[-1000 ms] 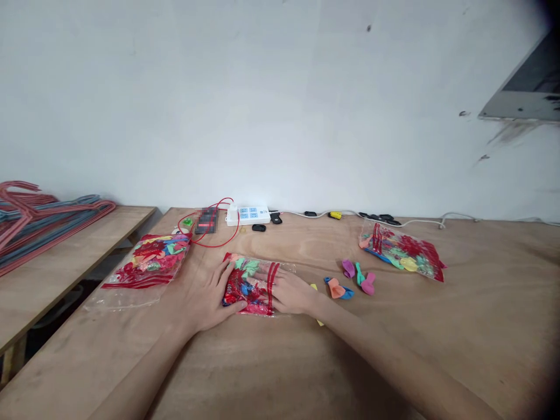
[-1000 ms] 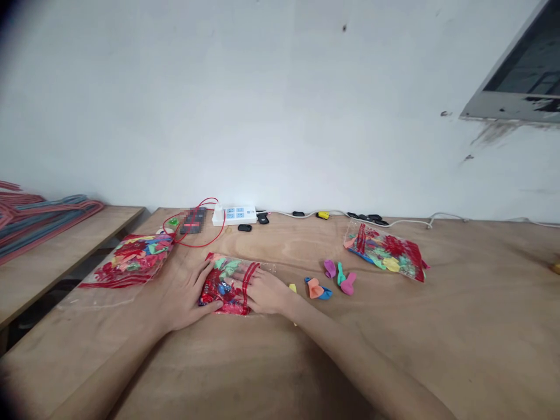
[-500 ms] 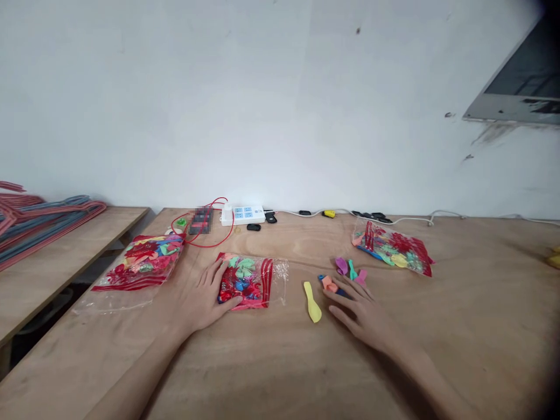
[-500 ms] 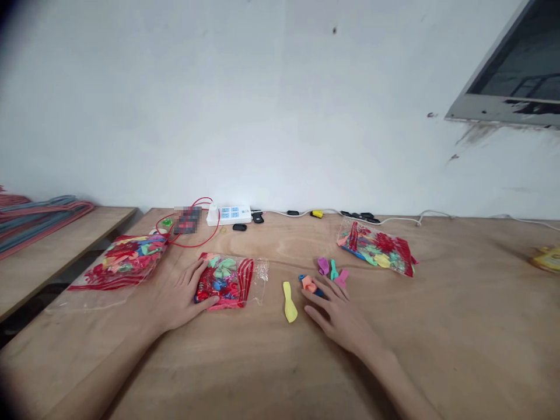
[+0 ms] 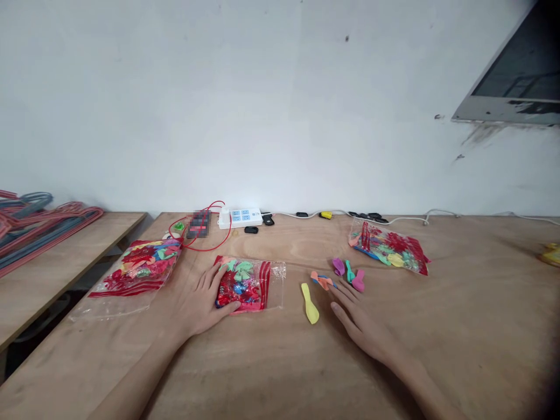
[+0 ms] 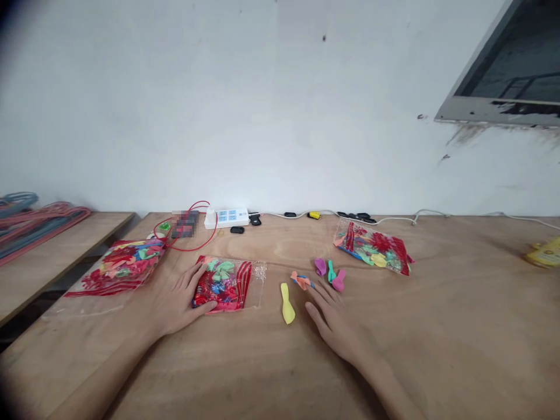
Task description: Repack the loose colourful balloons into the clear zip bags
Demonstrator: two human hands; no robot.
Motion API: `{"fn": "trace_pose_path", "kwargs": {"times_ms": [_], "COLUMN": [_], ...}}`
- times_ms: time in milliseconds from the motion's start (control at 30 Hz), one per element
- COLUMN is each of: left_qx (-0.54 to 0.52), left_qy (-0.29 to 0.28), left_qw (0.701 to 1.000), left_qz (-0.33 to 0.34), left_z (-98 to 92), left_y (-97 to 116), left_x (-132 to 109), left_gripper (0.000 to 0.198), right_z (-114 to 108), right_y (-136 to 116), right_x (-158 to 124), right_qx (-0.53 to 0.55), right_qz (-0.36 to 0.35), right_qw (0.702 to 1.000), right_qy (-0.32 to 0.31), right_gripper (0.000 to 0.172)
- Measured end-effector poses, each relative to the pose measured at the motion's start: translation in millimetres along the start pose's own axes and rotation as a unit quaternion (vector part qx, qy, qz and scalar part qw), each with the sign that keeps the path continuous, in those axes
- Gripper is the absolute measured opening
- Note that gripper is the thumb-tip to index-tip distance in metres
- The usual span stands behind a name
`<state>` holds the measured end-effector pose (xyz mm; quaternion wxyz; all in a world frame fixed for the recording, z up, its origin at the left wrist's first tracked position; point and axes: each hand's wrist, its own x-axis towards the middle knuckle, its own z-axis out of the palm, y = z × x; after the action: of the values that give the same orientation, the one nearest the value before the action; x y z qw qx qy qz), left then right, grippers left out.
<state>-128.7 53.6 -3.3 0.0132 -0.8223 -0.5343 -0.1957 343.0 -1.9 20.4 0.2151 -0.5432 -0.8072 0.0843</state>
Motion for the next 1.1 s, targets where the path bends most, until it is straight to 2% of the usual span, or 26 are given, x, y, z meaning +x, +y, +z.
{"fn": "trace_pose_path", "kwargs": {"times_ms": [100, 200, 300, 400, 533, 667, 800, 900, 967, 1100], "left_qx": [0.006, -0.001, -0.015, -0.028, -0.038, -0.039, -0.041, -0.053, -0.063, -0.076], "left_qy": [-0.006, -0.006, 0.0, 0.005, -0.008, -0.007, -0.005, -0.011, -0.012, 0.0], "left_qw": [1.0, 1.0, 0.999, 0.997, 0.996, 0.996, 0.995, 0.996, 0.996, 0.996], "left_qz": [0.008, 0.025, 0.043, 0.068, 0.075, 0.085, 0.094, 0.075, 0.062, 0.04], "left_z": [-2.5, -6.3, -10.0, -14.0, -18.9, -19.7, -17.7, -15.1, -12.2, -5.4], "left_y": [1, 4, 9, 13, 18, 24, 29, 28, 27, 23], "left_x": [0, 0, 1, 1, 0, 0, 1, 1, 0, 0], "left_gripper": [0.104, 0.107, 0.11, 0.112, 0.114, 0.119, 0.119, 0.115, 0.112, 0.105], "right_z": [-6, 1, 21, 45, 73, 84, 77, 64, 54, 35], "right_y": [-28, -58, -85, -108, -134, -154, -161, -154, -143, -108], "right_x": [22, 48, 76, 102, 126, 130, 124, 118, 112, 90], "right_qx": [0.031, 0.069, 0.081, 0.092, 0.099, 0.086, 0.076, 0.077, 0.072, 0.048], "right_qz": [-0.049, -0.101, -0.158, -0.224, -0.304, -0.343, -0.334, -0.33, -0.316, -0.282], "right_qw": [0.998, 0.992, 0.98, 0.963, 0.939, 0.923, 0.925, 0.928, 0.935, 0.954], "right_qy": [0.001, -0.037, -0.091, -0.117, -0.127, -0.152, -0.165, -0.156, -0.141, -0.091], "right_gripper": [0.052, 0.05, 0.049, 0.046, 0.059, 0.043, 0.048, 0.052, 0.053, 0.043]}}
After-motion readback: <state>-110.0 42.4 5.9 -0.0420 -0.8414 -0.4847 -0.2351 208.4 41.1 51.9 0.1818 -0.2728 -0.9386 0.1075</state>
